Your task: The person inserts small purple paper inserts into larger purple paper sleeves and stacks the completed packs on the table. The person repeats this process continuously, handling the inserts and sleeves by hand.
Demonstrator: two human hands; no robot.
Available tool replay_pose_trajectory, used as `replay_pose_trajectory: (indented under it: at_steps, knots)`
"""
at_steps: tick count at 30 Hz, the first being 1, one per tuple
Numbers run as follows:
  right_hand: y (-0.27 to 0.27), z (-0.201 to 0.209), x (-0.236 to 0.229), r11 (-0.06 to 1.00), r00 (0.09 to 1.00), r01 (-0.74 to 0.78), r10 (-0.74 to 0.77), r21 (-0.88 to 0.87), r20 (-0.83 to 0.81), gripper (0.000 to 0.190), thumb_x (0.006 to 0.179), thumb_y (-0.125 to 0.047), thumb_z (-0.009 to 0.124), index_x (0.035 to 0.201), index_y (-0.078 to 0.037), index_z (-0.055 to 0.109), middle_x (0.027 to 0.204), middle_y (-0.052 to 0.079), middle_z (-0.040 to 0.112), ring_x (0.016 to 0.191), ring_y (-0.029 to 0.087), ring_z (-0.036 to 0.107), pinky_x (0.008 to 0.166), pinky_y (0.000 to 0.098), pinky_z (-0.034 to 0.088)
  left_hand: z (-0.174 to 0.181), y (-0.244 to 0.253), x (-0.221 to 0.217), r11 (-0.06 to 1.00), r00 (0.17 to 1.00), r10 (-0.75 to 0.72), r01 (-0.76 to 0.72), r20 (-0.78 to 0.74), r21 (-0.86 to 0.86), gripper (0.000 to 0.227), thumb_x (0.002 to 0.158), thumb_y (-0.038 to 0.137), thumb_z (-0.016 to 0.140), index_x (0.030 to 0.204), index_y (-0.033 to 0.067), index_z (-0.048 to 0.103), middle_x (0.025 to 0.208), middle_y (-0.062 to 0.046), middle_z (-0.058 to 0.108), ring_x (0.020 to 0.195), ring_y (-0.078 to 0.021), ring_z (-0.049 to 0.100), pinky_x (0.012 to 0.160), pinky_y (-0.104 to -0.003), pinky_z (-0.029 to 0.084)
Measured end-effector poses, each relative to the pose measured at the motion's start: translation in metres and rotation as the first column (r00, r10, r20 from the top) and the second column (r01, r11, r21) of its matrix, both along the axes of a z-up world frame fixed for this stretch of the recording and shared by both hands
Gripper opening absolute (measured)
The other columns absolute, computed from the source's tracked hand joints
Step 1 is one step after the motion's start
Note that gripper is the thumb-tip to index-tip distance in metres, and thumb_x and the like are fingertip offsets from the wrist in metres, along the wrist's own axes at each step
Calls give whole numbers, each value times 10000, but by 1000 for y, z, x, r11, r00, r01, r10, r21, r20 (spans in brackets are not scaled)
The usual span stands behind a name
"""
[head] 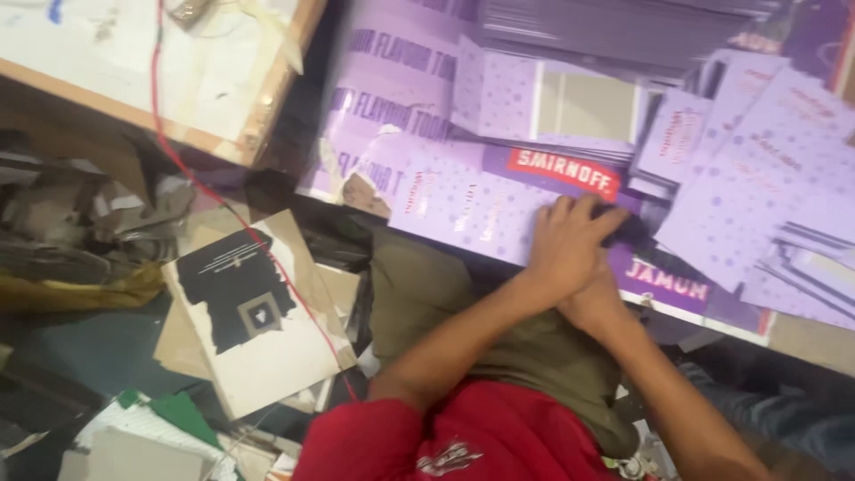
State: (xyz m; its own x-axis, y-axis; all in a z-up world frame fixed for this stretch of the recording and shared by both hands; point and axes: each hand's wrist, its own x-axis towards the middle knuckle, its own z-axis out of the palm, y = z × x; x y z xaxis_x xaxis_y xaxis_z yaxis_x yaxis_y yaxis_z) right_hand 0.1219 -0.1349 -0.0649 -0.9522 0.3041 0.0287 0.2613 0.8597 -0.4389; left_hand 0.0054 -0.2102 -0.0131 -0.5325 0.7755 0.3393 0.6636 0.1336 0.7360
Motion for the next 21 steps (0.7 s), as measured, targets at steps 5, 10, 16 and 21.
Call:
replay_pose_trajectory:
  at_steps: [5,10,16,21]
  knots:
    - [-8,-1,11,984,986,61,-86,166,144,200,925,-245,677,1039,-82,657,1243,213,664,1398,405,557,1346,479,349,-53,-16,-17,980,987,160,-157,12,-124,537,705,125,742,1231,224,705,1160,-118,645,1079,-333,581,890,-506,405]
    - [-6,11,-2,997,999,2,0,75,-33,580,965,-326,658,1421,22,577,1457,246,576,1402,425,494,1201,513,339,-44,-91,-105,822,858,422,-498,-292,-274,561,700,51,716,1238,209,723,1013,-176,597,978,-373,577,843,-518,435]
    - [-5,23,-3,998,999,21,-19,61,-31,618,930,-366,697,1427,-18,583,1463,217,579,1406,395,501,1216,504,336,-12,-148,-140,806,772,558,-592,-304,-26,439,833,32,685,1268,72,658,1109,-230,594,1030,-418,584,882,-516,475]
    - [-3,19,0,988,988,153,-154,-31,-11,765,808,-378,789,1434,3,571,1362,249,617,1349,398,548,1142,471,406,-21,-44,-41,943,907,192,-276,-375,-185,400,702,284,665,1094,209,691,1200,-171,641,1076,-405,608,871,-562,434]
